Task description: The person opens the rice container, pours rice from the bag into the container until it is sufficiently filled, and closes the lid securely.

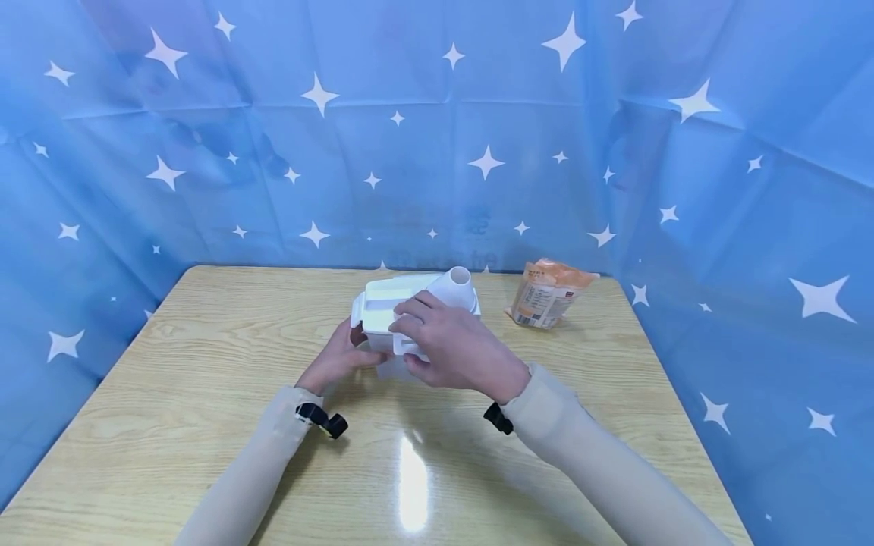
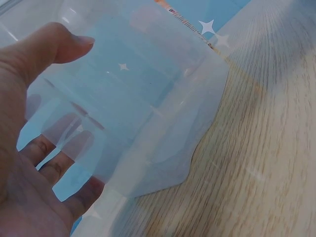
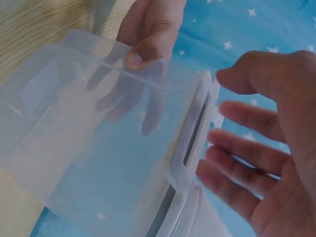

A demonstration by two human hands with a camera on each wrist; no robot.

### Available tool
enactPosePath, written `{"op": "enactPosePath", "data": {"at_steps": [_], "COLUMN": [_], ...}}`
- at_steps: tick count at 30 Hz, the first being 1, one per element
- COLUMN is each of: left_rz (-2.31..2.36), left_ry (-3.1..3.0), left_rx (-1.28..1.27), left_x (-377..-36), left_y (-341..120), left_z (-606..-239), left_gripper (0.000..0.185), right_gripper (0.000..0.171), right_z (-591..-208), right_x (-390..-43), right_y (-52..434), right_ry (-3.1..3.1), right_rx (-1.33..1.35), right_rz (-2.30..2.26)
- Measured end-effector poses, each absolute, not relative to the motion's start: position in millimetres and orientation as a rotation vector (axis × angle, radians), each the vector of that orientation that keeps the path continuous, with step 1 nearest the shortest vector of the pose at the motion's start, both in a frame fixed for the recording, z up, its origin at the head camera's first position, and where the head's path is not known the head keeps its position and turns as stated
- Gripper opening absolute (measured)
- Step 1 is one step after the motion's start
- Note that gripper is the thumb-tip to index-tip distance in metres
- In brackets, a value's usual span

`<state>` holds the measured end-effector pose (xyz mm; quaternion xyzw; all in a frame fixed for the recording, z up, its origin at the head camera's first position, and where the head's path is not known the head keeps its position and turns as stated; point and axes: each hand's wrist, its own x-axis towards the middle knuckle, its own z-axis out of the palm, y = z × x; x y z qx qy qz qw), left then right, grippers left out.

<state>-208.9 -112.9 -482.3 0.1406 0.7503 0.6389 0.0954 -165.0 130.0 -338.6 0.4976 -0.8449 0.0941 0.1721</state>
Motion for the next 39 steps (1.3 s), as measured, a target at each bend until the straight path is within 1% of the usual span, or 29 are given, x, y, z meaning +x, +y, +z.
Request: {"op": "enactPosePath", "data": {"at_steps": [5, 10, 15, 22, 30, 39], "left_rz": [1.898, 1.887, 1.905, 1.918, 1.915, 1.909], "left_ry": [2.226, 2.236, 2.214, 2.205, 2.214, 2.208], "left_rx": [0.44, 0.454, 0.445, 0.437, 0.452, 0.456], "left_x": [-210.1, -211.9, -212.0, -211.5, -212.1, -212.7], "left_y": [-113.6, -112.5, -112.0, -112.5, -114.1, -114.0], "left_z": [-482.5, -482.7, -483.8, -484.1, -486.4, -485.9], "left_gripper": [0.082, 0.083, 0.083, 0.082, 0.082, 0.08], "right_gripper": [0.042, 0.05, 0.055, 0.057, 0.054, 0.048], "right_z": [-336.0, -329.0, -322.4, -317.4, -324.3, -331.1], "right_x": [-168.1, -172.5, -176.0, -180.8, -191.3, -199.7], "right_y": [134.0, 143.4, 156.2, 173.5, 189.8, 206.6], "right_ry": [-2.379, -2.419, -2.436, -2.487, -2.573, -2.71], "right_rx": [1.413, 1.346, 1.235, 1.014, 0.83, 0.476], "right_rz": [0.341, 0.483, 0.713, 0.978, 1.353, 1.691]}}
